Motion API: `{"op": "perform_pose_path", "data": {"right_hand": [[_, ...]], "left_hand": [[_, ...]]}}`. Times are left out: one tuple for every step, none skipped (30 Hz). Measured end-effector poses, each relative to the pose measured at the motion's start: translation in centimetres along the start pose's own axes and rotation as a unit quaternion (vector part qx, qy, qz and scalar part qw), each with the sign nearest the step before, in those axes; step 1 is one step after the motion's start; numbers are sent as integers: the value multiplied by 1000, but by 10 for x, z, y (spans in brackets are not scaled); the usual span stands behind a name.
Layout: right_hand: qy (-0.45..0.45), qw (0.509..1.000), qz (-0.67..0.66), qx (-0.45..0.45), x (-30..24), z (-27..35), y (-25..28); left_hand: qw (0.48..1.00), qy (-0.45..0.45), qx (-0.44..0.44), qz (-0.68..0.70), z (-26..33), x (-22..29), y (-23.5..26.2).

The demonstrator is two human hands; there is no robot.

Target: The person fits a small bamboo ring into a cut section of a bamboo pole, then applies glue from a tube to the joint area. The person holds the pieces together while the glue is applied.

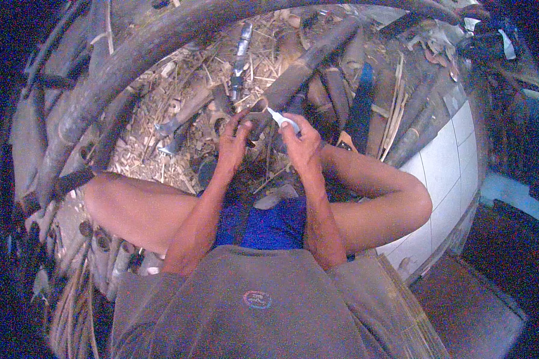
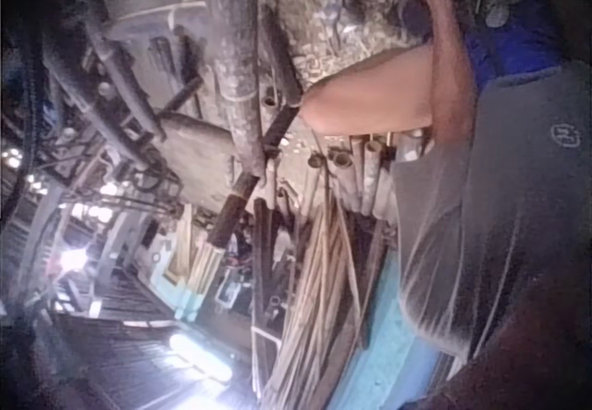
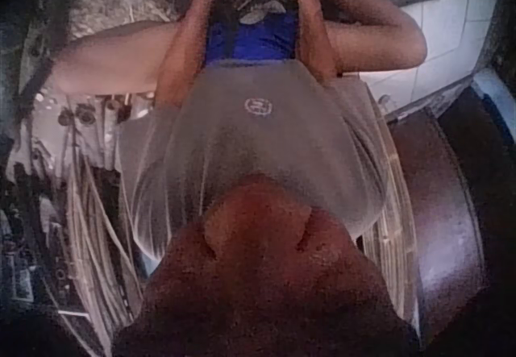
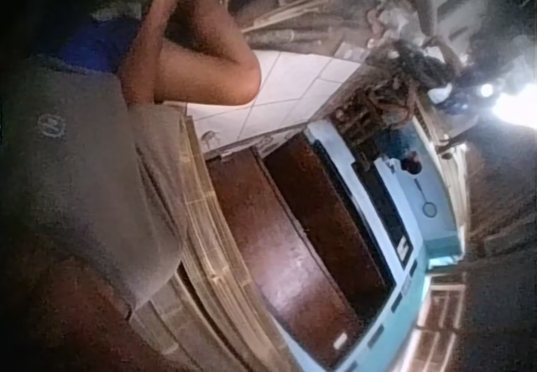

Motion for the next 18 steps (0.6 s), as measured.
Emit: {"op": "perform_pose_path", "data": {"right_hand": [[9, 1000, 2, 0, -2, 0, 1], [18, 1000, 3, 0, -3, 0, 1], [26, 999, 19, -6, -3, 0, 2], [33, 999, 36, -11, -1, 1, 3], [39, 998, 52, -16, 0, 1, 3], [35, 998, 48, -20, 2, 2, 4], [31, 998, 44, -23, 0, 3, 4], [27, 998, 40, -27, 0, 3, 3], [28, 998, 38, -29, 1, 2, 2], [30, 998, 36, -31, 3, 2, 0], [31, 998, 34, -33, 4, 1, -1], [31, 998, 32, -35, 4, 1, -1], [31, 998, 31, -36, 3, 0, -1], [31, 998, 29, -37, 1, 0, 0], [25, 998, 29, -40, 0, 0, 1], [18, 999, 28, -41, -2, -1, 3], [10, 999, 28, -41, -2, -1, 5], [9, 999, 32, -41, 0, -1, 7]], "left_hand": [[1000, -12, 3, 6, -1, 2, 1], [1000, -25, 5, 13, -1, 3, 2], [1000, -22, 2, 8, -2, 1, 2], [1000, -18, -2, 3, 0, 3, 2], [1000, -14, -6, -2, 0, 4, 2], [1000, -10, -5, -4, 0, 3, 2], [1000, -6, -4, -6, -1, 2, 1], [1000, -10, -1, -7, 0, 3, 1], [1000, -14, 1, -8, 0, 4, 1], [1000, -26, 5, -7, 1, 5, 1], [999, -38, 9, -6, 1, 7, 1], [1000, -27, 8, 11, 0, 3, 1], [999, -16, 6, 28, -1, 1, 0], [999, -5, 4, 46, -2, -1, 1], [1000, -1, 12, 23, -1, -2, 3], [1000, 4, 17, -1, 2, 8, 5], [999, 9, 22, -25, 4, 13, 7], [999, 9, 22, -24, 2, 9, 6]]}}
Point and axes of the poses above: each hand's wrist, its own z-axis away from the middle knuckle, its own y-axis out of the back of the hand, x = y × z, the point moved 10 cm from there along -z, towards the middle knuckle, and after that the axes turned 9 degrees about y, right-handed, at the moved point
